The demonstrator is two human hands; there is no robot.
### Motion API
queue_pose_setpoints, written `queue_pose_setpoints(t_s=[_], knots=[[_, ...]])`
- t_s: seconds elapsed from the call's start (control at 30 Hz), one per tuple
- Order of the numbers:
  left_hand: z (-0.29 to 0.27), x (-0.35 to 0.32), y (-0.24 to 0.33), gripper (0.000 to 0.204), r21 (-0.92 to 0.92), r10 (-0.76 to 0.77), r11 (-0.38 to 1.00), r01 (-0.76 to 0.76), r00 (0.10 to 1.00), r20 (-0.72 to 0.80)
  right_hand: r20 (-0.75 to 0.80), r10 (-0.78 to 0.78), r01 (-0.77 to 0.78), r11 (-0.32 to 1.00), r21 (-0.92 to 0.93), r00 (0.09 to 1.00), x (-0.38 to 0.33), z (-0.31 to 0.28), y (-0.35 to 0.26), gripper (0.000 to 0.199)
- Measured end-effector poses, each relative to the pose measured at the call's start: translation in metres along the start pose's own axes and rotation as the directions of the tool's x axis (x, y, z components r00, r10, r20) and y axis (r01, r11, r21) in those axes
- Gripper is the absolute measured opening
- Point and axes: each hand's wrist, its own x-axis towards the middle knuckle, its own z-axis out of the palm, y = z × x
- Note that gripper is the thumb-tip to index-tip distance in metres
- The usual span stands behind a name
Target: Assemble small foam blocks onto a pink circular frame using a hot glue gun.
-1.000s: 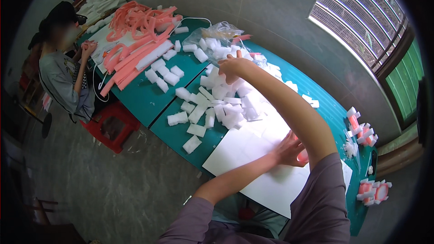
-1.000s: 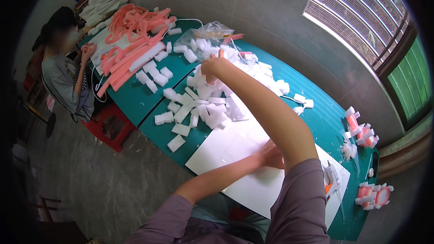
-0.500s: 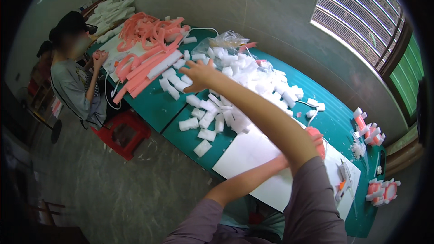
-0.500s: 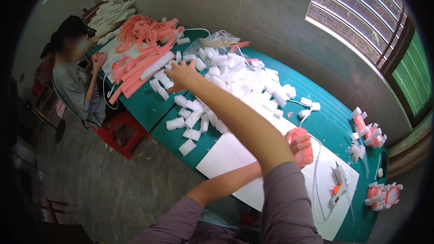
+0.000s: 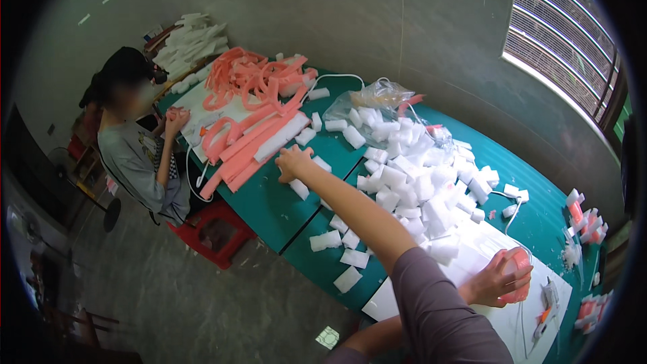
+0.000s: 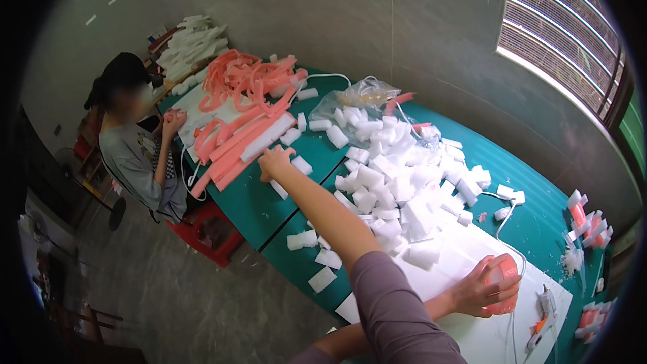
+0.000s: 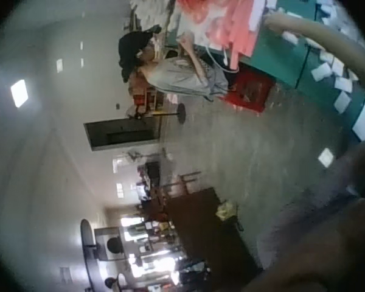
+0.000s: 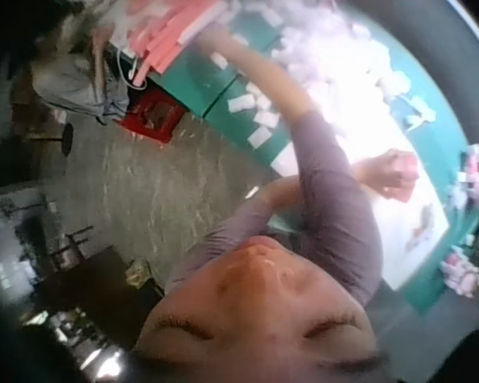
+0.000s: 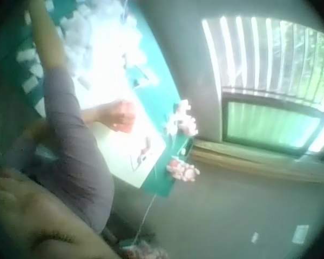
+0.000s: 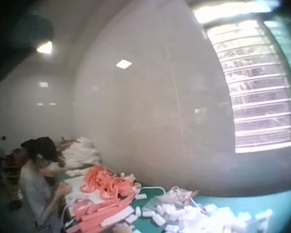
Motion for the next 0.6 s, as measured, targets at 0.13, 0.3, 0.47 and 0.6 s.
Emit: queue_pose_setpoints(t_s=[0.13, 0.3, 0.47, 0.6], knots=[[-0.007, -0.01, -0.01, 0.075, -0.025, -0.017, 1.0, 0.017, 1.0, -0.026, 0.245, 0.113, -0.027, 0.944, -0.329, 0.963, -0.019, -0.025, -0.006, 0.035], [0.0, -0.014, -0.011, 0.079, -0.055, -0.039, 0.998, 0.041, 0.998, 0.046, 0.844, 0.186, 0.022, 0.974, -0.227, 0.503, -0.039, -0.086, 0.04, 0.038], [0.002, -0.013, -0.013, 0.078, -0.045, -0.003, 0.999, 0.008, 0.994, 0.112, -0.187, 0.245, -0.248, 0.969, 0.009, 0.951, -0.012, -0.07, 0.125, 0.046], [-0.002, -0.012, -0.012, 0.076, 0.015, -0.015, 1.0, 0.014, 0.994, 0.111, -0.499, 0.159, -0.268, 0.951, -0.156, 0.852, -0.021, -0.034, 0.135, 0.056]])
